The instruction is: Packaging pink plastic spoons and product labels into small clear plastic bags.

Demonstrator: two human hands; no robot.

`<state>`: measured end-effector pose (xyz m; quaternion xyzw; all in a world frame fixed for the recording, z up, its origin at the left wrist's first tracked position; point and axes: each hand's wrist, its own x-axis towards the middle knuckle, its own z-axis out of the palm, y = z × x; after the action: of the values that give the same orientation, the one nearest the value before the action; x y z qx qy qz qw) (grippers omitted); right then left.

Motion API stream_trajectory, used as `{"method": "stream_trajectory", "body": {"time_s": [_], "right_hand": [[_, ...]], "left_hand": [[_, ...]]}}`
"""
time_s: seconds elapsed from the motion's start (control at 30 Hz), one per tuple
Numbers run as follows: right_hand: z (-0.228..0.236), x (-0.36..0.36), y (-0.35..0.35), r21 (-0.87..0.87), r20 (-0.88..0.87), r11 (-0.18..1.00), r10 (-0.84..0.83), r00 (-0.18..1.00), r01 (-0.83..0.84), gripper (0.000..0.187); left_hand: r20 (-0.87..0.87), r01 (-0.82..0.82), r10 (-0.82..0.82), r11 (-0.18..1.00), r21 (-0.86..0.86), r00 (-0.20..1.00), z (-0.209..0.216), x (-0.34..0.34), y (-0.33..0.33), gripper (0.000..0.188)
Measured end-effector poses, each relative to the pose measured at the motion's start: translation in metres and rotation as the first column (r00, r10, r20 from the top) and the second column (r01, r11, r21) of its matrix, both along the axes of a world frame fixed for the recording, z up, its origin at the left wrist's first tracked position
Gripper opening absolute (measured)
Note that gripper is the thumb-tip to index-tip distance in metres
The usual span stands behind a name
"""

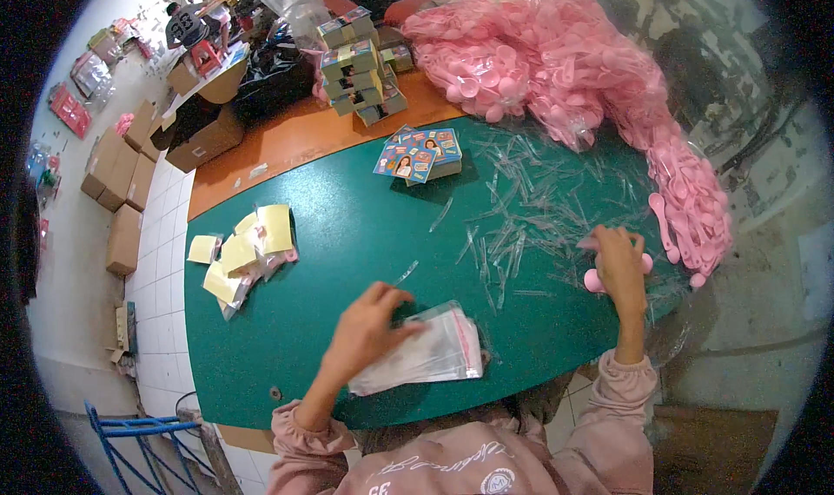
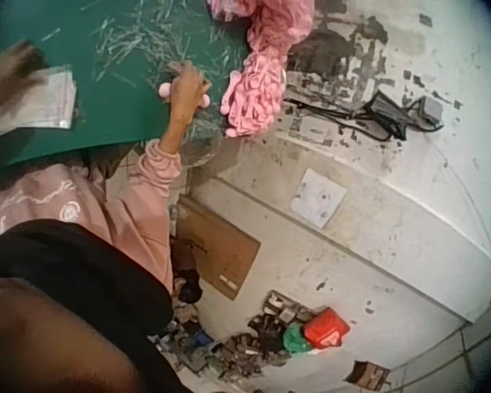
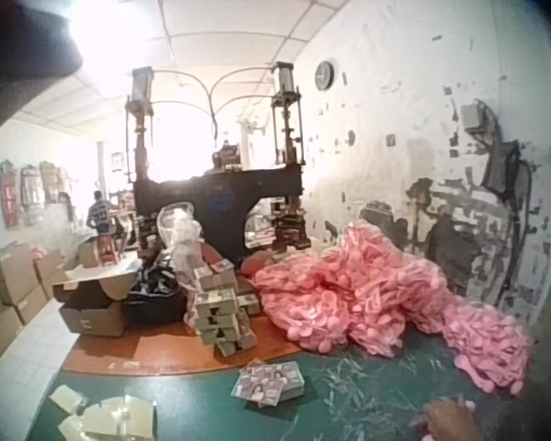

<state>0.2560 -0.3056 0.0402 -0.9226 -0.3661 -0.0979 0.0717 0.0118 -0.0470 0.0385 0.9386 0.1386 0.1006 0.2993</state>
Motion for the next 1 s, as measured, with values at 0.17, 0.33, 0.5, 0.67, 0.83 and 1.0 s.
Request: {"method": "stream_trajectory", "body": {"time_s": [0.17, 0.33, 0.5, 0.67, 0.83, 1.0], "right_hand": [[0.026, -0.001, 0.006, 0.271, -0.052, 0.963, 0.017, 0.999, -0.002, 0.013], [0.039, -0.029, 0.040, 0.606, -0.073, 0.794, 0.011, 0.997, 0.035, 0.016], [0.056, -0.069, 0.069, 0.517, 0.056, 0.855, 0.017, 0.998, -0.044, 0.016], [0.050, -0.095, 0.084, 0.654, -0.283, 0.755, 0.194, 0.939, 0.041, 0.018], [0.035, -0.101, 0.093, 0.708, -0.411, 0.695, 0.258, 0.874, 0.127, 0.017], [0.038, -0.106, 0.100, 0.781, -0.447, 0.596, 0.323, 0.834, 0.187, 0.019]], "left_hand": [[-0.005, 0.113, -0.115, 0.978, -0.174, 0.993, -0.023, 0.009, 0.002, 0.025], [-0.021, 0.077, -0.091, 0.929, -0.362, 0.996, -0.014, 0.011, 0.007, 0.017], [0.155, 0.174, -0.137, 0.950, -0.261, 0.978, -0.014, 0.009, 0.013, 0.015], [0.186, 0.159, -0.035, 0.678, -0.718, 0.982, -0.033, 0.006, 0.018, 0.018], [0.021, 0.025, -0.013, 0.452, -0.891, 1.000, -0.022, 0.008, 0.020, 0.026], [0.017, -0.017, 0.082, 0.393, -0.920, 0.997, -0.018, 0.006, 0.024, 0.034]]}}
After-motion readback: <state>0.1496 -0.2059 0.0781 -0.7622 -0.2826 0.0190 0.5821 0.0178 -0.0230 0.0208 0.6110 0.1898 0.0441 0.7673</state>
